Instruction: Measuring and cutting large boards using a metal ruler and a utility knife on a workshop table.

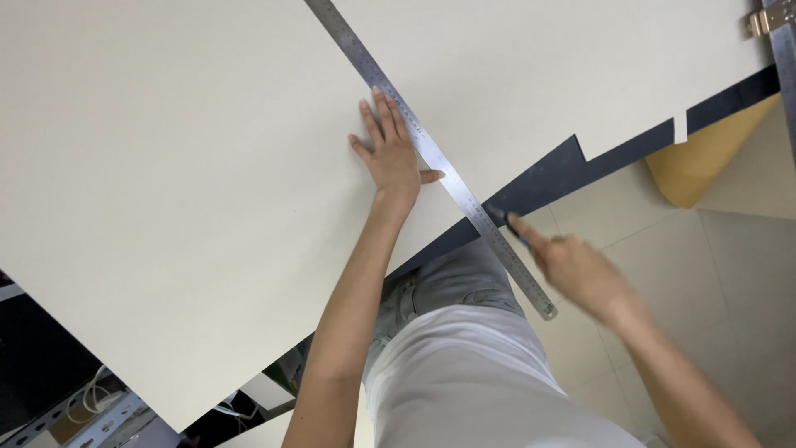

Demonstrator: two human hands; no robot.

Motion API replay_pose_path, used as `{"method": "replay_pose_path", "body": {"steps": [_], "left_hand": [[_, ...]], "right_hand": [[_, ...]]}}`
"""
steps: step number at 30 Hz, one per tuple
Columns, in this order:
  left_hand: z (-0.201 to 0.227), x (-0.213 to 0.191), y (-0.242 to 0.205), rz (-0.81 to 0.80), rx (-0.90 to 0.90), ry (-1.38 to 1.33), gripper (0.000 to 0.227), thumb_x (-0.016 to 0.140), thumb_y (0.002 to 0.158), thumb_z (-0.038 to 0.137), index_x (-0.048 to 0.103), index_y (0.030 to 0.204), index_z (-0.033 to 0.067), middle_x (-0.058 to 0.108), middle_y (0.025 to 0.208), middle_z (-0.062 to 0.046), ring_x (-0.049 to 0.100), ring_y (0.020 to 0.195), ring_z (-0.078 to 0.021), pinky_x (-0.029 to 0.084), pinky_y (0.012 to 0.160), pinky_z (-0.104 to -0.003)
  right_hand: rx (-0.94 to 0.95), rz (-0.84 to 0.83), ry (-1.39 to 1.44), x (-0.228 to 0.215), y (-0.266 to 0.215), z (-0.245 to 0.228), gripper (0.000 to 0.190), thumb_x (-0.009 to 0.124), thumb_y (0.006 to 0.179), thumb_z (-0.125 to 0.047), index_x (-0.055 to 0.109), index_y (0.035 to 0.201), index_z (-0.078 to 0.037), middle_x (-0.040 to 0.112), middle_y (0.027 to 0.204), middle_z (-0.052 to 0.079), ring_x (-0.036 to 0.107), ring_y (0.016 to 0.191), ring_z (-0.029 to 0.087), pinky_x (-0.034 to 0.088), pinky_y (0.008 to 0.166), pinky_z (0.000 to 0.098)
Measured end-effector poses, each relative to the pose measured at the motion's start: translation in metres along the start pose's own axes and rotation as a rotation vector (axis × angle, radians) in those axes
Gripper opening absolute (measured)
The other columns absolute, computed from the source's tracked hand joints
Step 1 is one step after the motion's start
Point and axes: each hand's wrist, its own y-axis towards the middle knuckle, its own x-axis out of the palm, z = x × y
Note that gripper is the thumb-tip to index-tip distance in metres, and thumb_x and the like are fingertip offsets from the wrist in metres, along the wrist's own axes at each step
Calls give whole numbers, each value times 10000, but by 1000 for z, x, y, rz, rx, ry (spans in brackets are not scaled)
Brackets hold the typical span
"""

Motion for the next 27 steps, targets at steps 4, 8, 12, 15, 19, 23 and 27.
{"method": "replay_pose_path", "body": {"steps": [4, 8, 12, 15, 19, 23, 27], "left_hand": [[-2, -6, -1, -4, -9, -66, 1510, 933, 598, 597, -19, 1600, -9, -157, 1654, -216, -121, 1512, -431, 121, 1115, -746], [2, 0, 9, -81, -69, 53, 1586, 854, 562, 753, -134, 1585, 52, -274, 1622, -138, -213, 1496, -376, 147, 1158, -678], [5, -9, 4, -137, -103, 69, 1553, 831, 643, 774, -220, 1567, 100, -305, 1624, -58, -257, 1490, -325, 129, 1193, -640], [4, 8, 9, -27, -117, 157, 1616, 807, 547, 885, -165, 1580, 113, -219, 1651, -46, -169, 1513, -323, 225, 1168, -611], [-1, -2, 6, -25, -18, -3, 1524, 929, 585, 606, -49, 1602, 30, -168, 1657, -192, -160, 1505, -401, 126, 1155, -713], [-1, 3, -2, -16, -21, -46, 1546, 948, 575, 602, -52, 1607, 32, -186, 1658, -177, -150, 1514, -400, 134, 1147, -717], [-1, 0, 0, 6, -19, -62, 1541, 955, 567, 587, -29, 1607, 19, -179, 1655, -197, -147, 1511, -409, 120, 1135, -735]], "right_hand": [[-249, 320, 56, -48, 80, -43, 542, 499, 998, -94, 429, 1535, -107, 712, 907, 341, 732, 783, 476, 612, 594, 540], [-400, 503, 260, -44, 200, -82, 619, 395, 999, -41, 244, 1587, -161, 605, 849, 270, 593, 742, 472, 492, 661, 558], [-420, 440, 168, -38, 228, -95, 651, 373, 1012, -54, 178, 1614, -205, 580, 737, 270, 575, 589, 491, 467, 551, 529], [-354, 388, -9, -31, 235, -99, 737, 352, 968, 7, 121, 1630, -220, 553, 804, 214, 563, 605, 413, 462, 509, 480], [-318, 414, -10, -35, 150, -86, 574, 419, 1001, -67, 363, 1558, -191, 674, 1013, 323, 701, 939, 495, 598, 755, 582], [-185, 103, -45, 3, 41, -39, 638, 410, 976, -12, 313, 1583, -183, 684, 1003, 342, 732, 887, 462, 625, 656, 516], [-29, -94, -163, 37, 7, 3, 618, 438, 989, -68, 336, 1570, -252, 726, 1030, 278, 780, 856, 353, 659, 660, 412]]}}
